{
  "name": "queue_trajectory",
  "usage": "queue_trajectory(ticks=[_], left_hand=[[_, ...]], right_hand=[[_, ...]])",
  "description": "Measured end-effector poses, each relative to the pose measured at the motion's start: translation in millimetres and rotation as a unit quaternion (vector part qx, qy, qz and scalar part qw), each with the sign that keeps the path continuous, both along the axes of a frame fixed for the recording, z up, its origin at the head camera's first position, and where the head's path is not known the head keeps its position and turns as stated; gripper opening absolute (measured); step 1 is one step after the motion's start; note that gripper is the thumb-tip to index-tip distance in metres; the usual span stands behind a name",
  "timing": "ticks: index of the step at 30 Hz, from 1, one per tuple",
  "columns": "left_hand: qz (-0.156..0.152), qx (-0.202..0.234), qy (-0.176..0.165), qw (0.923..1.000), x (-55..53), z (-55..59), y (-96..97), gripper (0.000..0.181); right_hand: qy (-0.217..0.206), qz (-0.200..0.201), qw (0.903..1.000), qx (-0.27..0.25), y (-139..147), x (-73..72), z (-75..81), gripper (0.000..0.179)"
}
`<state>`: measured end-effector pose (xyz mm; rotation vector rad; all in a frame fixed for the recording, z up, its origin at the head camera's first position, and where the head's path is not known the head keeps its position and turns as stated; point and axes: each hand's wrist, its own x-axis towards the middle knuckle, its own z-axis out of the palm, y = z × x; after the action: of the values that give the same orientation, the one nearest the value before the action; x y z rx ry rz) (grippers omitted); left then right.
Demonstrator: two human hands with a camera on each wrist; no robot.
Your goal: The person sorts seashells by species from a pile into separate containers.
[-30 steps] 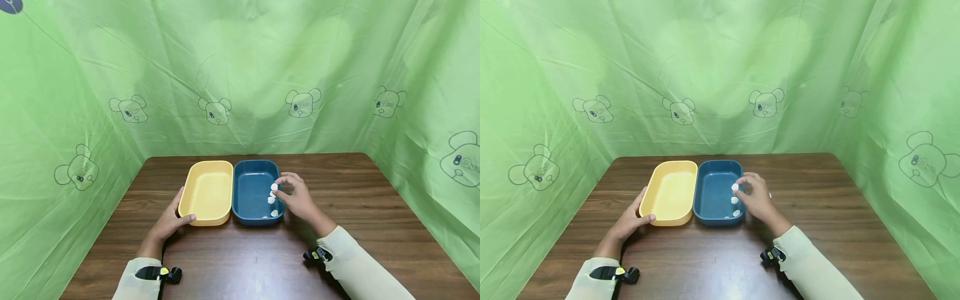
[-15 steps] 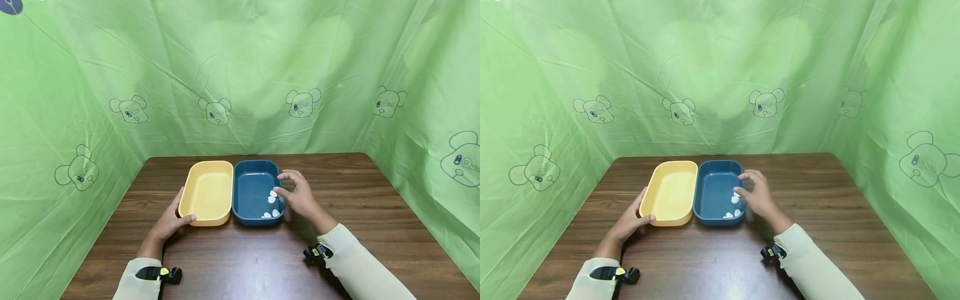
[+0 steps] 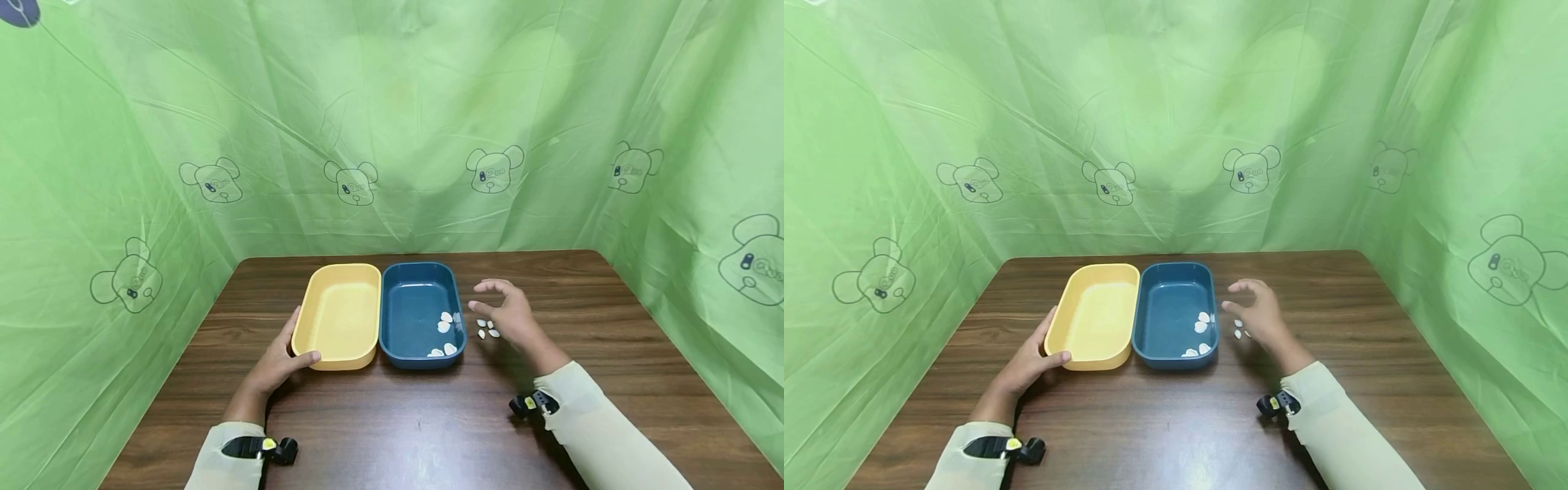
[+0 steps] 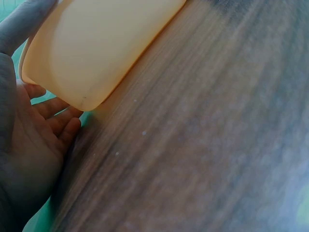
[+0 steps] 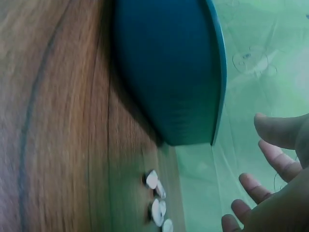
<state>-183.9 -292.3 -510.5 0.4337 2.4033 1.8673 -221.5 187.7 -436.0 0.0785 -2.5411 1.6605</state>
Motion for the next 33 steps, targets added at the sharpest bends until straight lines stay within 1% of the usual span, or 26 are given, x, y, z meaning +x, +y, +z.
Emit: queue_trajectory(ticks=[4, 7, 11, 14, 20, 23, 28, 31, 33], left_hand=[[-0.001, 0.003, 0.001, 1.0000, -0.3, 0.0, 0.5, 0.113], [-0.001, 0.001, 0.001, 1.0000, -0.1, 0.2, 0.6, 0.113], [-0.002, 0.002, 0.002, 1.0000, 0.4, 0.6, 0.5, 0.113], [-0.003, 0.004, 0.003, 1.0000, 0.6, 1.0, 0.6, 0.113], [0.001, -0.001, 0.000, 1.0000, 0.3, 0.5, 0.7, 0.114], [0.002, -0.003, 0.000, 1.0000, 0.0, -0.3, 0.6, 0.114], [-0.001, 0.002, 0.000, 1.0000, 0.7, 0.0, 0.3, 0.114], [0.000, 0.001, 0.001, 1.0000, 1.0, 0.9, 0.4, 0.114], [0.003, -0.002, 0.002, 1.0000, 0.8, 1.1, 0.7, 0.114]], right_hand=[[-0.051, -0.013, 0.9984, -0.021, 11.9, -3.1, -0.5, 0.040], [-0.065, -0.024, 0.9976, -0.011, 20.7, -5.7, -1.8, 0.040], [-0.064, -0.032, 0.9973, 0.015, 31.9, -9.6, -6.2, 0.039], [-0.059, -0.026, 0.9972, 0.036, 39.9, -13.2, -11.7, 0.040], [-0.053, 0.020, 0.9954, 0.077, 58.6, -18.0, -27.7, 0.043], [-0.065, 0.032, 0.9945, 0.075, 66.8, -19.1, -33.5, 0.045], [-0.088, 0.024, 0.9939, 0.062, 74.3, -20.5, -39.4, 0.047], [-0.078, 0.025, 0.9936, 0.078, 76.8, -21.0, -42.2, 0.047], [-0.066, 0.030, 0.9926, 0.098, 79.2, -21.6, -44.4, 0.047]])
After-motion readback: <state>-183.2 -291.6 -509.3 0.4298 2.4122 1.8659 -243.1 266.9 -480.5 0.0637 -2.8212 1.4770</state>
